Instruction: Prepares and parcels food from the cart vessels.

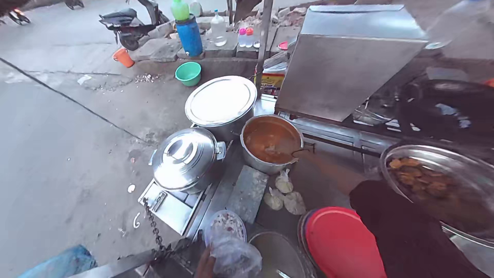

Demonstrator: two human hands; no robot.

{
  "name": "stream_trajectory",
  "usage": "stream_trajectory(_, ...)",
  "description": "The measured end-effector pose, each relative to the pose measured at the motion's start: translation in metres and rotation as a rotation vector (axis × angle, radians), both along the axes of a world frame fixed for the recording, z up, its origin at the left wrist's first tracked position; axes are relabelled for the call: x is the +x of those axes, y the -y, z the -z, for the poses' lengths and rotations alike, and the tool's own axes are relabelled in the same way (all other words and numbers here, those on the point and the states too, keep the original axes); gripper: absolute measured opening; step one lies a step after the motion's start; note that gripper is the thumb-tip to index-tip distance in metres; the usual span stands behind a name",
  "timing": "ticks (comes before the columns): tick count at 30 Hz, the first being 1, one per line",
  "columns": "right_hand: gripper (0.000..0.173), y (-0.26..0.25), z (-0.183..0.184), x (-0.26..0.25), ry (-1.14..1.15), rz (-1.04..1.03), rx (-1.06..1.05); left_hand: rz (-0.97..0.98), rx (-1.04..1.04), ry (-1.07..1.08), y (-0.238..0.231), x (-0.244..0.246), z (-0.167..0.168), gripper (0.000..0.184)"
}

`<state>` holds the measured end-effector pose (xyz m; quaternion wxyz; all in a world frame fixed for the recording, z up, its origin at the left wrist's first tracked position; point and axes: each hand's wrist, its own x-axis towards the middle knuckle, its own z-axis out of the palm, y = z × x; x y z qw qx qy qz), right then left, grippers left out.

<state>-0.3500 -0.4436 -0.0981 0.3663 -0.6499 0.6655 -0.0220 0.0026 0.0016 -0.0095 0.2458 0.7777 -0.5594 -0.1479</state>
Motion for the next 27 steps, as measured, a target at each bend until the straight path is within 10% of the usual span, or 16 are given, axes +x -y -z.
stream_trajectory(2,0.048,0.018,0.049,-0.021,0.105,0.029,-0.126,0.019,-0.014,-0.012,-0.003,0.001,0.000,0.029)
stream_trajectory(8,0.016,0.075,0.008,0.037,-0.497,-0.553,-0.595,0.014,-0.046,-0.002,-0.002,-0.001,-0.002,0.027)
stream_trajectory(17,0.024,0.066,-0.010,0.033,-0.586,-0.688,-0.489,-0.036,-0.053,-0.014,-0.002,-0.003,-0.003,0.027)
stream_trajectory(19,0.028,0.034,-0.056,0.038,-0.504,-0.656,-0.500,-0.034,-0.037,-0.008,-0.003,-0.004,-0.006,0.027)
stream_trajectory(22,0.037,0.001,-0.177,0.084,-0.662,-0.727,0.177,-0.020,-0.042,-0.006,-0.002,-0.003,-0.008,0.029)
stream_trajectory(25,0.038,0.003,-0.067,0.047,-0.370,-0.560,-0.292,-0.013,-0.059,0.008,-0.001,-0.003,-0.008,0.027)
stream_trajectory(27,0.039,0.034,-0.021,0.043,-0.367,-0.478,-0.039,-0.013,-0.068,0.016,-0.003,-0.004,-0.006,0.027)
